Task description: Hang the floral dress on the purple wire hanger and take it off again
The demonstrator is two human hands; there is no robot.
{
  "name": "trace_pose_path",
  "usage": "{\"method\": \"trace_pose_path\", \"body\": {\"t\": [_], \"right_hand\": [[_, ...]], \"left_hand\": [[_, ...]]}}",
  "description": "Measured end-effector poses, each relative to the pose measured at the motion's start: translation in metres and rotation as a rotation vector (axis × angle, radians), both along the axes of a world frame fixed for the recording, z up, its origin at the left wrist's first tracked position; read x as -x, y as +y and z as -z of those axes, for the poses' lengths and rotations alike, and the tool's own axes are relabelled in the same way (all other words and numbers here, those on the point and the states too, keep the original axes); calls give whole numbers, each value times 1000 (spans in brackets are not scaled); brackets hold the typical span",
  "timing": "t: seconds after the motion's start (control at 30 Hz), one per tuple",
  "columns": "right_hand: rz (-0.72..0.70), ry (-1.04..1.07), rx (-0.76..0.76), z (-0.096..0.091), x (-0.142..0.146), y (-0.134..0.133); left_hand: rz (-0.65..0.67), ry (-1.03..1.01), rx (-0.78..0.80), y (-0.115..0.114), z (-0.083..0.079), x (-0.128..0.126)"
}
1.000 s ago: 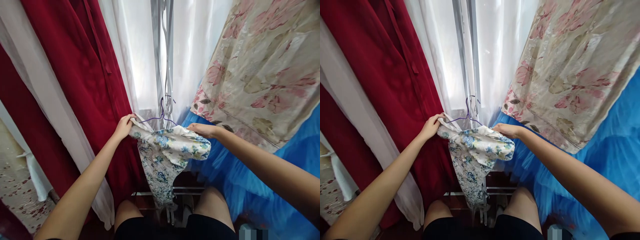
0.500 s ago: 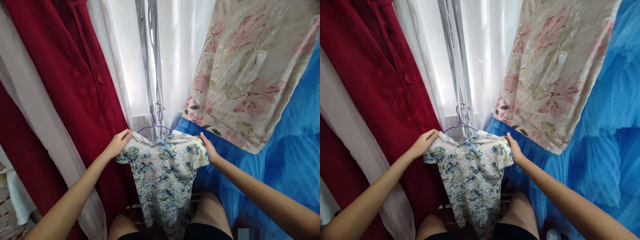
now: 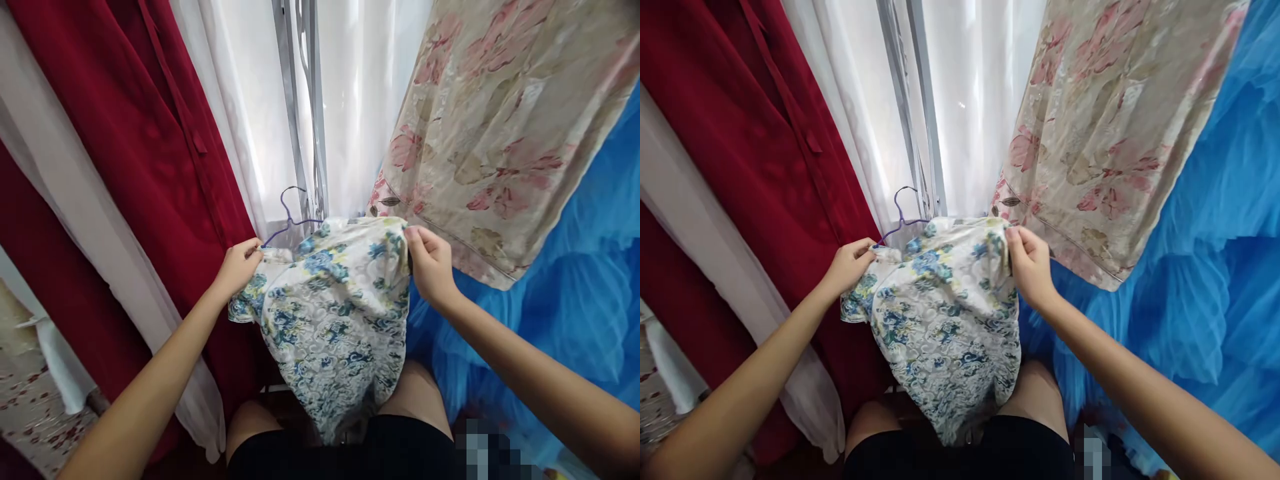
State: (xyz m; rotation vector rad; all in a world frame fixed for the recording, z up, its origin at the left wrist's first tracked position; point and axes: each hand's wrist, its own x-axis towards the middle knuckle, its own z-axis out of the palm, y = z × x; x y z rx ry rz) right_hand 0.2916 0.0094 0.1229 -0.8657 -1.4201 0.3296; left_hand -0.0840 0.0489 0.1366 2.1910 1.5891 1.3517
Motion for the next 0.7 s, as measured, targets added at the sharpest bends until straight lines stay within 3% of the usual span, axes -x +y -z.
{"method": "trace_pose_path", "body": {"t": [0.07,0.13,0.17,0.23,0.3,0.37,0.47,0.6,0.7], "right_hand": [[-166,-148,-39,-2,23,-40],[-610,-449,-127,7,42,-82],[-833,-627,-241,12,48,-99],[-1009,-824,-322,18,52,-117],[-967,-894,-253,18,48,-112],[-759,-884,-138,19,42,-89],[-413,-869,-122,34,44,-48],[-278,-843,-217,65,53,-28],[-207,-786,-185,74,47,-33]], "left_hand": [[-50,-140,-88,2,9,7],[-66,-317,-195,1,20,14],[-64,-397,-240,-1,25,16],[-36,-501,-289,-5,32,14],[64,-578,-274,-9,38,0],[203,-634,-200,-12,44,-25],[404,-705,-45,-13,59,-76],[624,-766,143,-18,76,-135],[710,-809,210,-26,72,-154]]}}
